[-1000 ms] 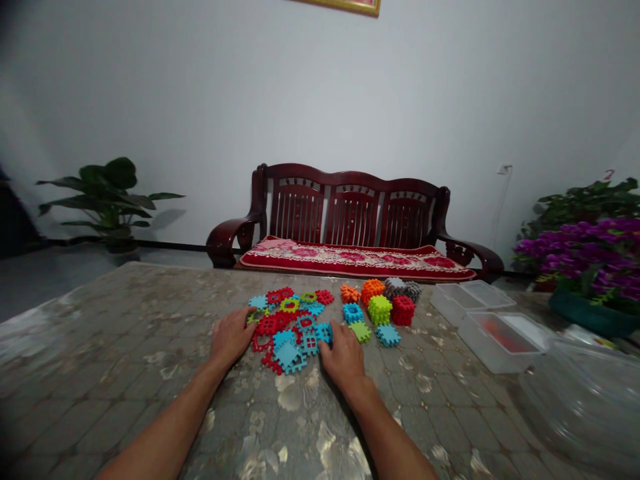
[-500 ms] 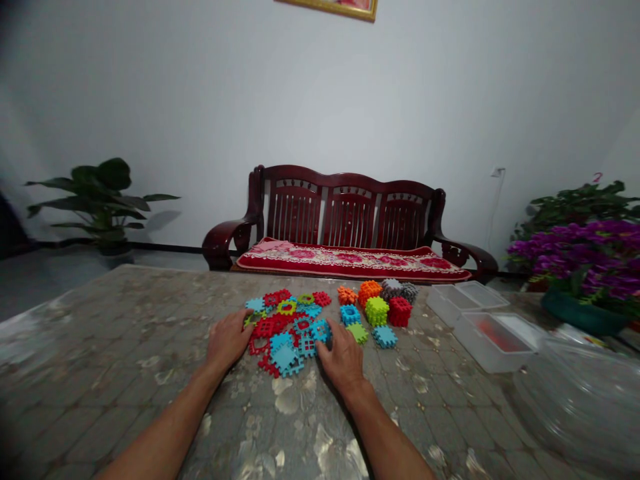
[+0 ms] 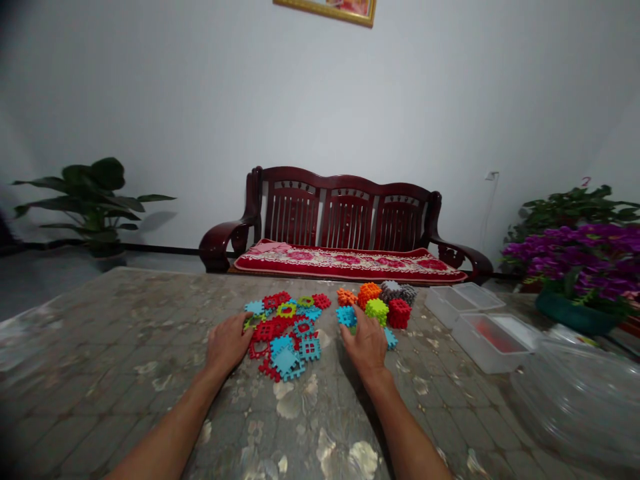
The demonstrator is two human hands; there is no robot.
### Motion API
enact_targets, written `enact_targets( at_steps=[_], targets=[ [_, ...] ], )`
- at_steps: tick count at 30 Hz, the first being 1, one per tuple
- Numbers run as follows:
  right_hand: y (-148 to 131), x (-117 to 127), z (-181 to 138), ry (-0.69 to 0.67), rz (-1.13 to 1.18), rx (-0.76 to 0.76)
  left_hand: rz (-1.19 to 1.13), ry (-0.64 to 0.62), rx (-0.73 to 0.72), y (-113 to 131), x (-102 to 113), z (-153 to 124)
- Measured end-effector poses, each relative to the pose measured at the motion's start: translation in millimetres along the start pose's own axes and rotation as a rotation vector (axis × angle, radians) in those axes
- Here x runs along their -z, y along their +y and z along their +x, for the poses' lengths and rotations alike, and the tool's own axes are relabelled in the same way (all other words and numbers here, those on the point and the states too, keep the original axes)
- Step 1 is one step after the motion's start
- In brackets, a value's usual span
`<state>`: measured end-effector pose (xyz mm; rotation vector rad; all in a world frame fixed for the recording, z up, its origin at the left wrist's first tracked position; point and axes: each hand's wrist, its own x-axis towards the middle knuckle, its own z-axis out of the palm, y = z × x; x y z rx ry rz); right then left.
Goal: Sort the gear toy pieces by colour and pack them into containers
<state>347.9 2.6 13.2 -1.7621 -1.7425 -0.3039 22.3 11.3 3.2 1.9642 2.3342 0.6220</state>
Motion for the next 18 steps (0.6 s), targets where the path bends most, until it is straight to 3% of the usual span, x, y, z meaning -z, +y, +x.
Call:
enact_targets(
  at_steps=[7,18],
  targets=[
    [-3.3,9.7,24.7,-0.154,-0.101,-0.074,-0.023,0.003,-0.016,-1.8,-2.8,0.6],
    [-0.6,-6.6,32.3,-0.193,-0.221,-0.045,-0.032,0.01,-0.01,-3.7,-4.1,0.2]
  ],
)
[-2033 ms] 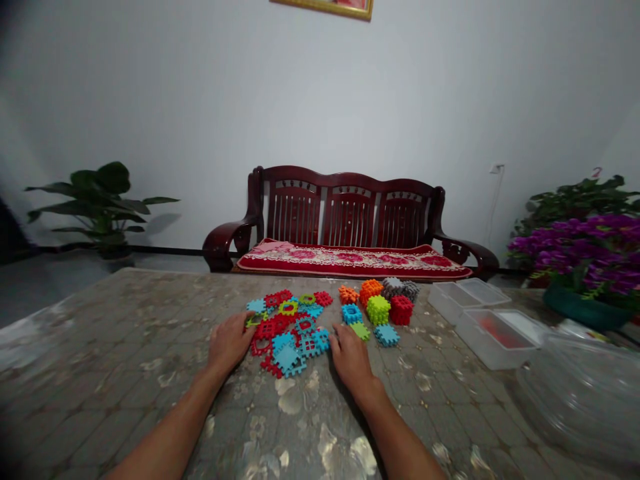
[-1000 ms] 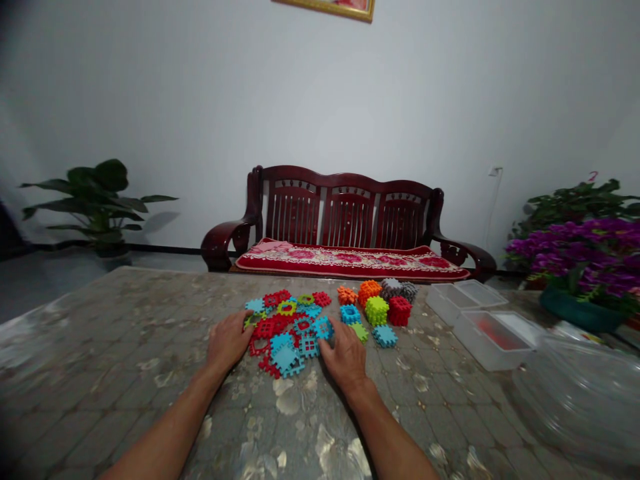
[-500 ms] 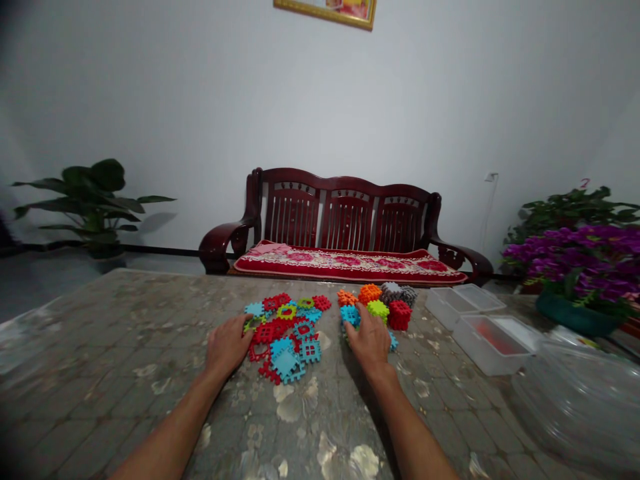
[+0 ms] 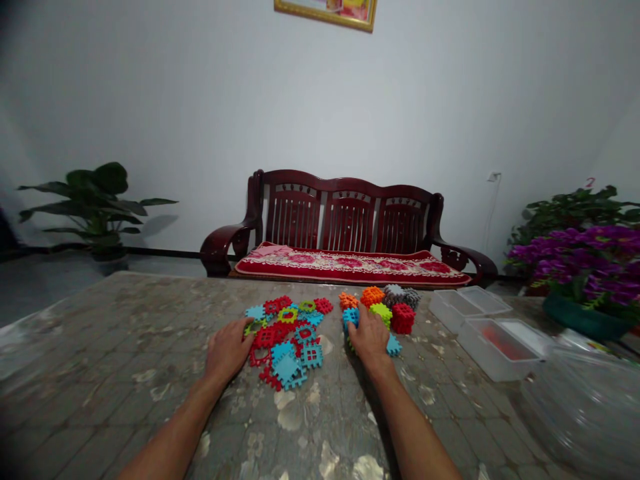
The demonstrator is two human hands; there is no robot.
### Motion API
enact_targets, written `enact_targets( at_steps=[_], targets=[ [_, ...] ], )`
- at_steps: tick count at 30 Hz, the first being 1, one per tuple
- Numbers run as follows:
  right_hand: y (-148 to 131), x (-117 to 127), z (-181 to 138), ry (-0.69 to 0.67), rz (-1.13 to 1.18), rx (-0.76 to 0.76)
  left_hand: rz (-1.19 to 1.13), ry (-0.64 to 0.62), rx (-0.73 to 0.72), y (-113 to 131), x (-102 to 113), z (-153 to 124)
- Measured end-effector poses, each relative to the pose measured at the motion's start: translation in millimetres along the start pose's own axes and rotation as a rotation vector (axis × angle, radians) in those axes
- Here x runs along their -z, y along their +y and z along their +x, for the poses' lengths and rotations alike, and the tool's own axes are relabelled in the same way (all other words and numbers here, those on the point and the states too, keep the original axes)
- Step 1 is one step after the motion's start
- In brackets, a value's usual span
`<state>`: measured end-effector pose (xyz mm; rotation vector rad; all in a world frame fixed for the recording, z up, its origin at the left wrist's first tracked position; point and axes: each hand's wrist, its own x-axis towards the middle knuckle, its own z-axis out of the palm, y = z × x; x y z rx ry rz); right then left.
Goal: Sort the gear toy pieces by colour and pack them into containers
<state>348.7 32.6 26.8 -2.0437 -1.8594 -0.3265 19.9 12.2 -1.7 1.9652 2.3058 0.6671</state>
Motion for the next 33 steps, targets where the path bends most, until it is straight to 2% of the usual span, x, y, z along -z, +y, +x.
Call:
enact_targets(
  at_steps=[5,8,11,13,16,19,22,26,30,33],
  targets=[
    [-1.1,7.7,-2.9,-0.061,-0.029,-0.017,0.006,0.002,0.001,-0.1,-0.5,0.1],
    [-1.4,12.7,-6.1,-0.036,0.003,-0.007,0.001,-0.002,0.004,-0.5,-1.5,0.3],
    [-9.3,13.4,-14.4,0.033,0.103,0.071,-0.009,-0.003,0.005,-0.2,-1.5,0.2],
    [-21.6,12.0,-23.9,0.023,0.211,0.141,-0.012,-0.006,0.005,0.6,-0.4,-0.4],
    [-44.9,12.1,-40.6,-0.08,0.351,0.242,-0.018,-0.009,0.013,2.1,2.1,-1.2],
    [-59.8,18.1,-52.9,-0.216,0.388,0.33,-0.022,-0.015,0.012,2.7,3.1,-1.4],
    [-59.6,23.8,-57.8,-0.335,0.391,0.394,-0.01,-0.018,0.01,2.1,2.2,-0.7],
    [-51.0,21.5,-60.2,-0.381,0.473,0.455,-0.001,-0.01,0.017,0.6,0.0,0.4],
    [-47.4,15.5,-61.3,-0.323,0.551,0.423,-0.004,0.005,0.003,0.1,-0.6,0.1],
    [-42.9,11.1,-57.9,-0.264,0.638,0.296,-0.004,0.007,0.001,1.0,0.4,-0.9]
  ],
)
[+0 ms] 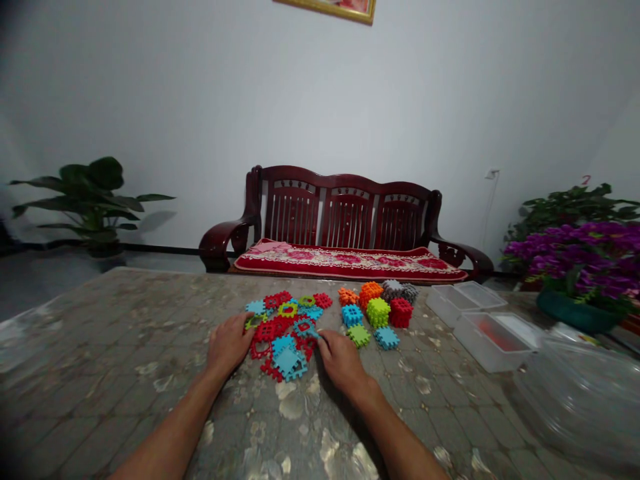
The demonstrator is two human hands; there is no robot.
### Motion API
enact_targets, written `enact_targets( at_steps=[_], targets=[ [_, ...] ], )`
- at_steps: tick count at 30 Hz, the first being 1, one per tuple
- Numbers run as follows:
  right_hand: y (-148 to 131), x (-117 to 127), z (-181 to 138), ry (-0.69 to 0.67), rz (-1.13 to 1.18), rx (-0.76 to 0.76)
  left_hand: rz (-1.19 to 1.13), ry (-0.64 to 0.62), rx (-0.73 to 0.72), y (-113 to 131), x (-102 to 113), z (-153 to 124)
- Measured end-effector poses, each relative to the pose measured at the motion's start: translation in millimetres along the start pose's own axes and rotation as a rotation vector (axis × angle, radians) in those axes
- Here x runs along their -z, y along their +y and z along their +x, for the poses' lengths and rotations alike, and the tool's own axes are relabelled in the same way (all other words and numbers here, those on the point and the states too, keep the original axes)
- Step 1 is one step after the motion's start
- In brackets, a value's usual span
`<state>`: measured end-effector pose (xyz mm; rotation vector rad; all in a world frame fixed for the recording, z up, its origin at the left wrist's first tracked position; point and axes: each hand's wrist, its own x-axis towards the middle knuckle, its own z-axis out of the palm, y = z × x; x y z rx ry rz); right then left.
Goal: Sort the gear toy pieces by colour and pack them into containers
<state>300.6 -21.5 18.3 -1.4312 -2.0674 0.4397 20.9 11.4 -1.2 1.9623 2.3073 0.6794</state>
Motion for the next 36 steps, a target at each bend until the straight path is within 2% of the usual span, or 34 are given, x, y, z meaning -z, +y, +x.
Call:
enact_targets(
  at_steps=[3,6,13,24,33,36],
  targets=[
    [11.2,0.5,2.9,0.076,0.095,-0.113,0.007,-0.003,0.002,0.8,0.9,-0.6],
    [20.9,-1.6,3.1,0.095,0.107,-0.146,0.013,-0.003,0.006,0.5,0.6,-0.4],
    [17.4,-4.9,-5.6,0.045,-0.072,-0.119,-0.011,-0.011,0.003,-0.9,-0.5,0.7],
    [17.9,-9.4,-13.8,-0.002,-0.087,-0.029,-0.004,-0.003,-0.003,0.3,1.3,-0.5],
    [11.3,-10.5,-18.5,0.086,-0.108,0.071,0.01,0.003,-0.005,-1.5,-1.4,0.5],
    [13.0,-4.5,-16.7,0.182,-0.144,0.053,0.019,0.003,-0.008,-1.6,-0.7,0.5]
  ],
)
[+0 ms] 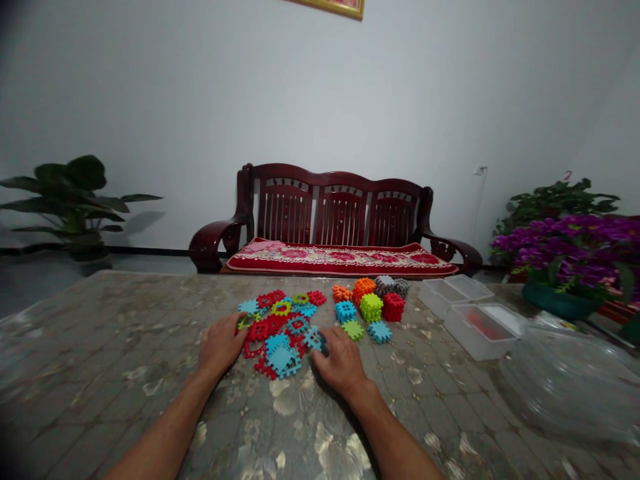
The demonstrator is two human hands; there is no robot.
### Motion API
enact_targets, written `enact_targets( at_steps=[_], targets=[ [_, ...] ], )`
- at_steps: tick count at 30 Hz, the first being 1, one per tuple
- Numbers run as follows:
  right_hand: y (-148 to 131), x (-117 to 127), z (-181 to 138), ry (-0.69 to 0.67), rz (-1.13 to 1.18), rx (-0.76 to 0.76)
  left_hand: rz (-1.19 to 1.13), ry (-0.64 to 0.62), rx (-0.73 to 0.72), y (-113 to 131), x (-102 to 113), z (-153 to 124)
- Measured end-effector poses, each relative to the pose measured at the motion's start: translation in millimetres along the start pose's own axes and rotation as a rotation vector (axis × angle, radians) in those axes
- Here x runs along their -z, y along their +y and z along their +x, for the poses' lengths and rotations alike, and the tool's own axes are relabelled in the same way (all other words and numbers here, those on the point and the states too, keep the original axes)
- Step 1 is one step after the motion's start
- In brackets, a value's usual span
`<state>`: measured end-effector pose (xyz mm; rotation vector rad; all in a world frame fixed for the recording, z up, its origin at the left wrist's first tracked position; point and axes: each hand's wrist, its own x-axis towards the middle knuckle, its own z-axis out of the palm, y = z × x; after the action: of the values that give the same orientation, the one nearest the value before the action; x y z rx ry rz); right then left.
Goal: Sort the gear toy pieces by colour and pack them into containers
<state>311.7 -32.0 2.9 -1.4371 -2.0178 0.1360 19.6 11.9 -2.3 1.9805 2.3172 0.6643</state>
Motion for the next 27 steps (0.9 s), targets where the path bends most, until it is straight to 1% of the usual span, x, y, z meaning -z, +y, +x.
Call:
enact_targets(
  at_steps=[5,8,11,16,20,27],
  targets=[
    [23.6,20.0,9.1,0.218,-0.111,-0.122,0.023,-0.014,0.0,0.9,2.6,-0.1],
    [41.5,35.2,11.5,0.267,-0.172,-0.237,0.024,-0.018,0.001,0.7,2.7,0.3],
    [55.9,49.4,8.4,0.244,-0.287,-0.327,0.017,-0.019,-0.006,-0.2,1.6,1.0],
    [74.6,65.0,-6.2,0.194,-0.427,-0.4,0.025,-0.013,0.001,-0.6,0.5,1.8],
    [88.3,69.4,-15.9,0.207,-0.435,-0.462,0.038,-0.012,-0.015,-0.1,1.5,1.1],
    [101.6,70.5,-17.5,0.195,-0.416,-0.475,0.044,-0.017,-0.033,-2.3,0.8,1.6]
  ],
)
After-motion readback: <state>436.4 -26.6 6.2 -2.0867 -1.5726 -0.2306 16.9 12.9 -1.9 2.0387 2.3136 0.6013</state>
